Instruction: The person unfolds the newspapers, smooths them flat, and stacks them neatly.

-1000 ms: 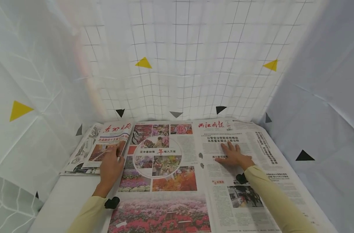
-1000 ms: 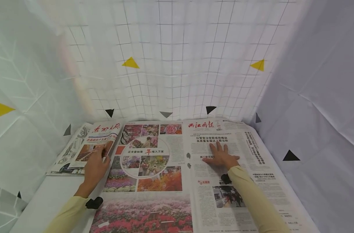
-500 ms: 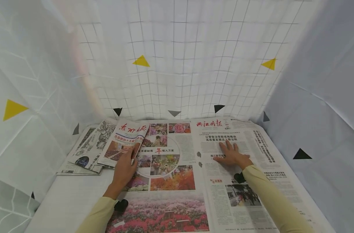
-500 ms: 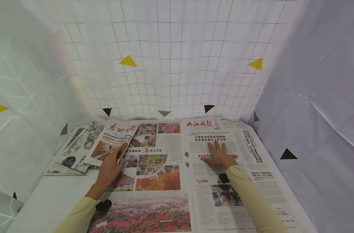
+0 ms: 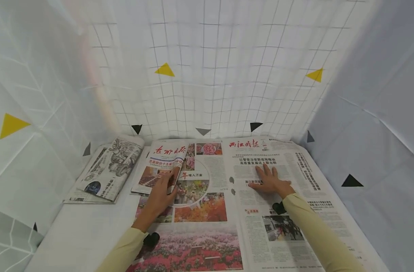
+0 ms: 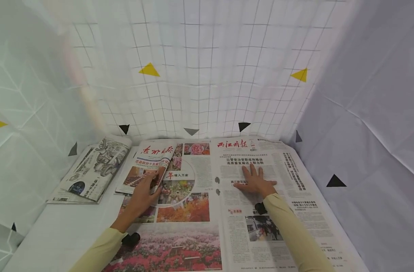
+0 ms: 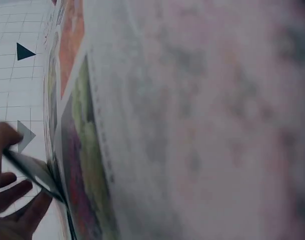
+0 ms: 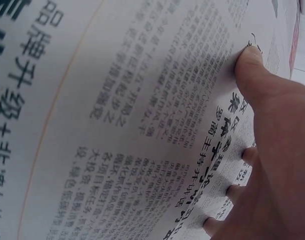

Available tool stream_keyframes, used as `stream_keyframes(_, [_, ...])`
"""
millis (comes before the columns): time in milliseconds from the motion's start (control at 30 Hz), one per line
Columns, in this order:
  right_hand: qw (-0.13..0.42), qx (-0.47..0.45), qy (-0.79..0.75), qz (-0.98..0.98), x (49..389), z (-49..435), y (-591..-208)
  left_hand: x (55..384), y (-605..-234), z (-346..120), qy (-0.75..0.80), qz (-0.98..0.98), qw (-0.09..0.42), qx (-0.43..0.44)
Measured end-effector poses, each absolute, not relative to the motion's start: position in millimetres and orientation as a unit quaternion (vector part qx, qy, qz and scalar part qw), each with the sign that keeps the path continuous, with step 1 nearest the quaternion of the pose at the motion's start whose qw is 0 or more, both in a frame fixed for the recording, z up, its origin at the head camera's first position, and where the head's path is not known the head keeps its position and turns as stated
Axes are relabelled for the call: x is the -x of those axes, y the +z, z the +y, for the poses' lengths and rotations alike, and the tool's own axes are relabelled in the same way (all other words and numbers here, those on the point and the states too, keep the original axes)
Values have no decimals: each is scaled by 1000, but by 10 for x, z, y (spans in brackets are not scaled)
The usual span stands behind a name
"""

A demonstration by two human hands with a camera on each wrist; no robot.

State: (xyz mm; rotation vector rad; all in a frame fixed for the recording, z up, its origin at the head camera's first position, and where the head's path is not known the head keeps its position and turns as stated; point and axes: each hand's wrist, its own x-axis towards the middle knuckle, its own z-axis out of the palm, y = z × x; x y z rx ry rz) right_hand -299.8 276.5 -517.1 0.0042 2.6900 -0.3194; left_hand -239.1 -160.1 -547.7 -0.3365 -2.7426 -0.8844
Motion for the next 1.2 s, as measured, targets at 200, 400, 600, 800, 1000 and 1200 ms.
stream_keyframes(200, [213, 6, -111, 971, 2978, 2793, -5177, 2407, -5455, -1855, -276, -939, 139, 150])
stream_keyframes(400, [215, -4, -104, 971, 2981, 2812, -5196, 2394, -5500, -2194, -223, -964, 90, 114])
stream_keyframes(600, [211, 6, -110, 971, 2977, 2806, -5167, 2306, -5547, -2201, -223, -965, 38, 130])
stream_keyframes(800, [211, 17, -114, 971, 2959, 2801, -5182, 2322, -5512, -2002, -238, -956, 41, 167])
stream_keyframes(1000, [209, 17, -119, 970, 2965, 2812, -5187, 2354, -5537, -1771, -255, -937, 42, 237])
stream_keyframes(1200, [211, 17, -121, 970, 3004, 2822, -5226, 2410, -5533, -1555, -254, -926, 24, 278])
